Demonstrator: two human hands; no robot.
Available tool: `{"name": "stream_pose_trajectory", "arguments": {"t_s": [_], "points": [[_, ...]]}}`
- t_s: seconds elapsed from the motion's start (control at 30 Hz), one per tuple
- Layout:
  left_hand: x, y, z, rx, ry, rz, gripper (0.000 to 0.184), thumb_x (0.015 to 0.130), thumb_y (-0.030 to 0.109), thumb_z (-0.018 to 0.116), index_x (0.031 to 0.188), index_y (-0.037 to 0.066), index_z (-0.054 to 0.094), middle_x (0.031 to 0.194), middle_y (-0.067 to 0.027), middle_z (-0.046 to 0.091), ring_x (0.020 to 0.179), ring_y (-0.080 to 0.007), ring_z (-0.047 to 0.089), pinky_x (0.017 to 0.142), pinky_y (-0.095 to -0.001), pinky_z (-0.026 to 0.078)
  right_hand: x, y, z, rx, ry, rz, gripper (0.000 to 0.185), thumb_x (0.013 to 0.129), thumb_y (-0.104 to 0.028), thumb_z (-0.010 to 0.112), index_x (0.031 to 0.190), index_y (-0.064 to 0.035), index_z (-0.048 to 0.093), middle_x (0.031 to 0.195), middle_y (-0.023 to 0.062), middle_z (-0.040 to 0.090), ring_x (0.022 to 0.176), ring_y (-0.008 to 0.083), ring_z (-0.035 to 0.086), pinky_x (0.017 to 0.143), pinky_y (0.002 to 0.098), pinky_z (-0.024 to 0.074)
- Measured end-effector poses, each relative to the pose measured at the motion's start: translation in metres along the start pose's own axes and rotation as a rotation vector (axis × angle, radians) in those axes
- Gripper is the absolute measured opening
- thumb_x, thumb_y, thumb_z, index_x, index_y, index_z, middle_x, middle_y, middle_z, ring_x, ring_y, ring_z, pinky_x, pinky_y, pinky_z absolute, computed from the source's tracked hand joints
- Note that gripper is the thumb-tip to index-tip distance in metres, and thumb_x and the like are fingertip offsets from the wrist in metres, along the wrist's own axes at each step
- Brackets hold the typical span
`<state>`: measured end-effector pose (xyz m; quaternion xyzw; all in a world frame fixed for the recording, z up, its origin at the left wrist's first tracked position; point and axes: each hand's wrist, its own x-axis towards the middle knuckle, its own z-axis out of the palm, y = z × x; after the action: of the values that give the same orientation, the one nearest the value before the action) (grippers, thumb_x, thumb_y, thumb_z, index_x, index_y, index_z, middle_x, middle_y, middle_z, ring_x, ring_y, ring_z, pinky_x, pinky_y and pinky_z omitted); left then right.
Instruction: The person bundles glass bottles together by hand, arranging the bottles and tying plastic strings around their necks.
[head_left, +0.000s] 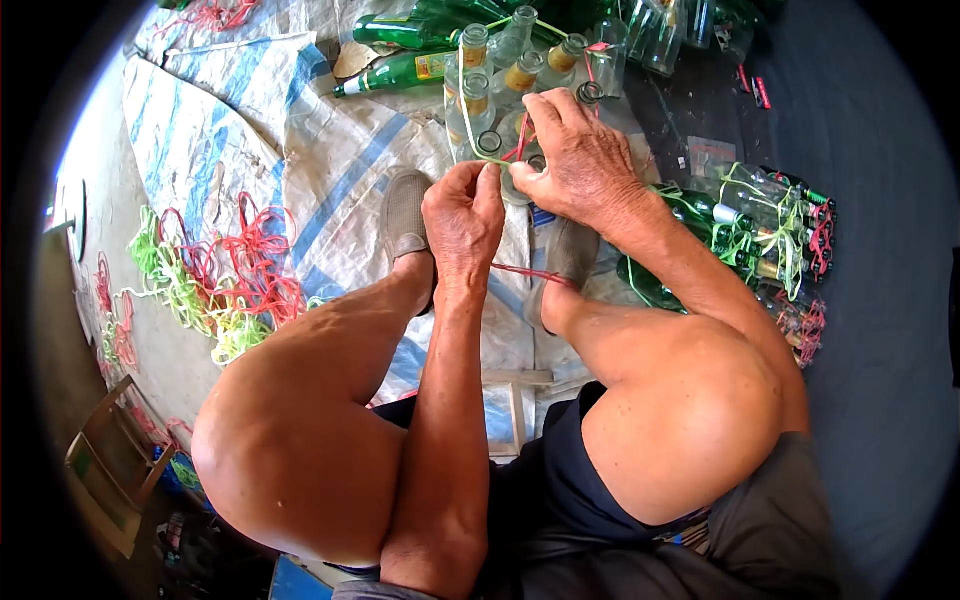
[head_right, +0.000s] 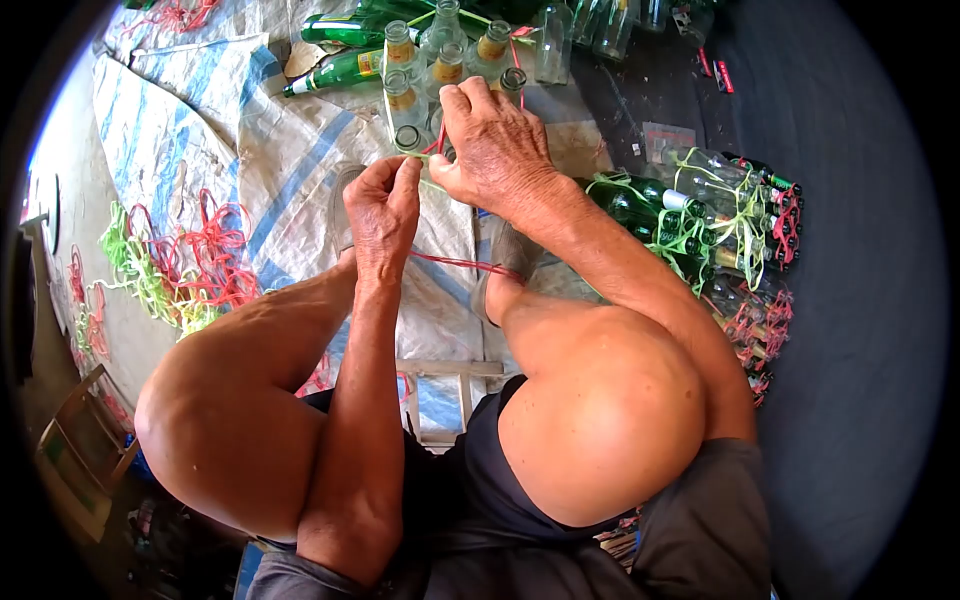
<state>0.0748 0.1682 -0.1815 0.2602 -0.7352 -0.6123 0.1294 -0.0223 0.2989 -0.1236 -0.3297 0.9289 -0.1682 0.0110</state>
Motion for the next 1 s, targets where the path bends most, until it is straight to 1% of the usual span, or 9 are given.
{"name": "stream_pose_trajectory", "arguments": {"t_s": [0.1,0.2,0.43,0.53,0.63,0.73,0.87,0.97,1.0], "points": [[0.000,0.005,-0.004,0.051,-0.011,0.025,0.019,0.095,0.016,0.073,0.096,-0.003,0.076,0.069,-0.0133,0.070,0.062,-0.0122,0.064,0.064,-0.0310,0.052,-0.002,0.000,0.006,0.020,0.062,-0.004,0.050,0.073,-0.024,0.079,0.113,-0.0046,0.056,0.114,0.0138,0.059,0.107,0.0348,0.067,0.086,0.0502,0.0569],[0.000,0.010,-0.010,0.083,-0.037,0.010,0.020,0.097,0.013,0.073,0.098,-0.006,0.076,0.072,-0.0028,0.068,0.069,-0.0057,0.056,0.063,-0.0268,0.048,-0.003,0.000,0.008,0.040,0.095,-0.005,0.049,0.073,-0.023,0.079,0.113,-0.0048,0.057,0.113,0.0133,0.060,0.104,0.0345,0.067,0.085,0.0499,0.0564],[0.001,0.013,-0.017,0.127,-0.081,0.037,0.020,0.098,0.013,0.072,0.097,-0.006,0.076,0.072,-0.0033,0.068,0.069,-0.0067,0.054,0.063,-0.0276,0.047,-0.005,0.004,0.013,0.060,0.133,-0.007,0.049,0.073,-0.022,0.078,0.113,-0.0048,0.057,0.116,0.0128,0.062,0.102,0.0343,0.068,0.085,0.0495,0.0557],[0.006,0.015,-0.020,0.217,-0.107,0.066,0.021,0.097,0.015,0.072,0.098,-0.006,0.076,0.072,-0.0070,0.071,0.067,-0.0088,0.059,0.064,-0.0295,0.049,-0.005,0.003,0.014,0.071,0.130,0.005,0.047,0.073,-0.022,0.077,0.113,-0.0049,0.058,0.116,0.0129,0.062,0.101,0.0342,0.069,0.084,0.0500,0.0550],[0.012,0.032,-0.027,0.420,-0.174,0.099,0.023,0.093,0.024,0.071,0.096,0.003,0.078,0.079,-0.0205,0.073,0.073,-0.0380,0.073,0.068,-0.0432,0.056,-0.006,0.005,0.014,0.080,0.150,0.004,0.045,0.075,-0.020,0.074,0.113,-0.0048,0.058,0.115,0.0133,0.062,0.098,0.0345,0.069,0.082,0.0508,0.0538],[0.022,0.057,-0.032,0.536,-0.266,0.147,0.025,0.090,0.025,0.068,0.093,0.003,0.079,0.080,-0.0211,0.073,0.078,-0.0419,0.072,0.072,-0.0474,0.057,-0.007,0.003,0.016,0.096,0.155,0.012,0.042,0.075,-0.018,0.072,0.113,-0.0044,0.058,0.115,0.0138,0.062,0.095,0.0352,0.070,0.081,0.0513,0.0526],[0.045,0.072,-0.029,0.605,-0.348,0.210,0.023,0.085,0.022,0.065,0.086,0.003,0.078,0.081,-0.0227,0.072,0.078,-0.0434,0.071,0.073,-0.0488,0.057,-0.008,0.002,0.012,0.107,0.154,0.025,0.041,0.075,-0.016,0.070,0.112,-0.0039,0.059,0.114,0.0142,0.063,0.092,0.0358,0.071,0.080,0.0512,0.0515],[0.063,0.078,-0.024,0.727,-0.401,0.307,0.025,0.087,0.022,0.066,0.092,0.000,0.078,0.076,-0.0212,0.071,0.068,-0.0329,0.072,0.067,-0.0420,0.055,-0.009,0.003,0.014,0.113,0.176,0.020,0.041,0.074,-0.015,0.070,0.112,-0.0039,0.059,0.115,0.0141,0.063,0.092,0.0354,0.071,0.079,0.0506,0.0506],[0.069,0.074,-0.023,0.729,-0.409,0.327,0.025,0.087,0.022,0.067,0.093,0.001,0.078,0.075,-0.0196,0.071,0.067,-0.0312,0.072,0.066,-0.0418,0.055,-0.010,0.003,0.015,0.115,0.183,0.018,0.041,0.074,-0.015,0.070,0.112,-0.0039,0.059,0.115,0.0141,0.063,0.091,0.0352,0.071,0.079,0.0504,0.0503]]}}
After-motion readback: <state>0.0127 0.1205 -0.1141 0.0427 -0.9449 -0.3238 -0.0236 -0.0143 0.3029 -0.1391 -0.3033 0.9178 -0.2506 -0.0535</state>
